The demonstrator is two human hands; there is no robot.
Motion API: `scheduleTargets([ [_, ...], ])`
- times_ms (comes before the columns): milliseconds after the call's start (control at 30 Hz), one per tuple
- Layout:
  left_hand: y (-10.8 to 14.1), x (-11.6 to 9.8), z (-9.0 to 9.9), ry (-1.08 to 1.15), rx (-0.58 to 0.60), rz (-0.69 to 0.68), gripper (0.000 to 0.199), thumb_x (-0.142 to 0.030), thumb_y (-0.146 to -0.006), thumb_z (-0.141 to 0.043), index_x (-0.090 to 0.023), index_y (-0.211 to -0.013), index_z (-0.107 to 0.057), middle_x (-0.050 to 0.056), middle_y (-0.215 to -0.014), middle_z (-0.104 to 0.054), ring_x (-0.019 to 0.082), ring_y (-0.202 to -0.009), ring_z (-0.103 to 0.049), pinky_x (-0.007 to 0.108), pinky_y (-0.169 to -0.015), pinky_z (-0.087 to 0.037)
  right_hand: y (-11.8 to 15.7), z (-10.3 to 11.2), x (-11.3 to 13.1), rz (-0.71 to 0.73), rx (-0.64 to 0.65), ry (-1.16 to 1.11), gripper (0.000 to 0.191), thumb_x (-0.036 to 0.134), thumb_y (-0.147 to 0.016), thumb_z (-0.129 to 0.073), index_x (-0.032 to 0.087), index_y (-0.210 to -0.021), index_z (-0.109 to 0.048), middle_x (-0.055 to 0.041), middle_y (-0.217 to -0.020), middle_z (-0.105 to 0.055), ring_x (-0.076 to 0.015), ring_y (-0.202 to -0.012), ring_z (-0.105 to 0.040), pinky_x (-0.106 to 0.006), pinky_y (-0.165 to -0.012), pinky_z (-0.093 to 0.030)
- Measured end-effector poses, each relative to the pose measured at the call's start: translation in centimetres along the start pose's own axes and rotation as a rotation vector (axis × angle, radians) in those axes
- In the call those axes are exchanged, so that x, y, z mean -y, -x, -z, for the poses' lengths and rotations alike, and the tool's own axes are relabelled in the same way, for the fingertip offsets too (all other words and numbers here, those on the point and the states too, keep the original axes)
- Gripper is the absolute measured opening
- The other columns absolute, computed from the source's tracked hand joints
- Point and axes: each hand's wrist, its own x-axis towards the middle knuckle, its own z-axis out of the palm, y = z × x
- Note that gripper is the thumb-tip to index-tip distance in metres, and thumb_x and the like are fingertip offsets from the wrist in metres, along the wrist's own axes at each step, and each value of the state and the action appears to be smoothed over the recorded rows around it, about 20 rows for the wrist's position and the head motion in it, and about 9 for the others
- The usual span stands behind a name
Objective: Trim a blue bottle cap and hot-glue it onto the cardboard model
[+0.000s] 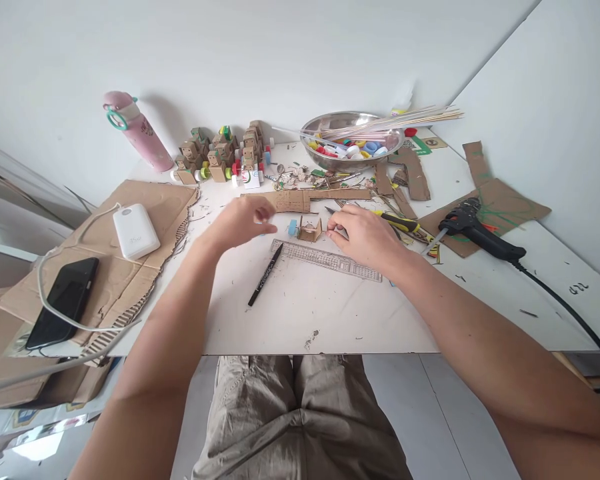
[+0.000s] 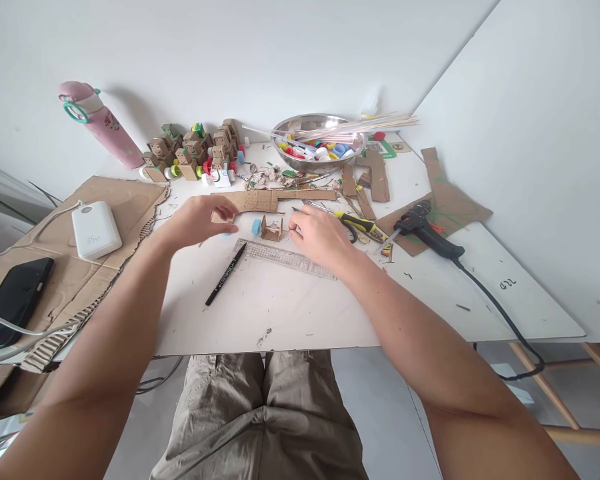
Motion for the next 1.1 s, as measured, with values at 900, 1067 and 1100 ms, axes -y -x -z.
scheduleTargets([
  [900, -0.6, 3.1, -1.7, -0.299, -0.054, 0.06, 0.015, -0.034, -0.079, -0.081, -0.031, -0.093, -0.078, 0.005, -0.096, -0.083, 0.029, -0.087, -0.077, 0.036, -0.068, -0.057, 0.3, 0.9, -0.7, 0.048, -0.173, -0.08, 0.011, 0.031, -0.09, -0.068, 0.025, -0.099, -0.071, -0.0095, -0.094, -0.074, -0.0283, -0.084, -0.067, -0.038, -0.072, -0.047],
  [1067, -0.7, 1.9, -1.9, -0.019, -0.251, -0.145, 0.015, -0.036, -0.087, -0.078, -0.029, -0.1, -0.08, 0.003, -0.087, -0.08, 0.021, -0.073, -0.072, 0.032, -0.065, -0.057, 0.3, 1.1, -0.1, 0.105, -0.251, -0.287, 0.012, 0.038, -0.095, -0.068, 0.027, -0.098, -0.067, -0.0061, -0.092, -0.075, -0.0246, -0.08, -0.066, -0.039, -0.077, -0.051],
  [1100, -0.5, 1.1, -2.1, 0.061, -0.302, -0.197, 0.021, -0.038, -0.091, -0.075, -0.027, -0.108, -0.08, 0.003, -0.092, -0.081, 0.019, -0.075, -0.072, 0.032, -0.068, -0.058, 0.3, 1.1, 0.1, 0.103, -0.248, -0.384, 0.017, 0.044, -0.096, -0.068, 0.027, -0.1, -0.066, -0.0047, -0.089, -0.075, -0.0232, -0.077, -0.066, -0.038, -0.076, -0.052],
])
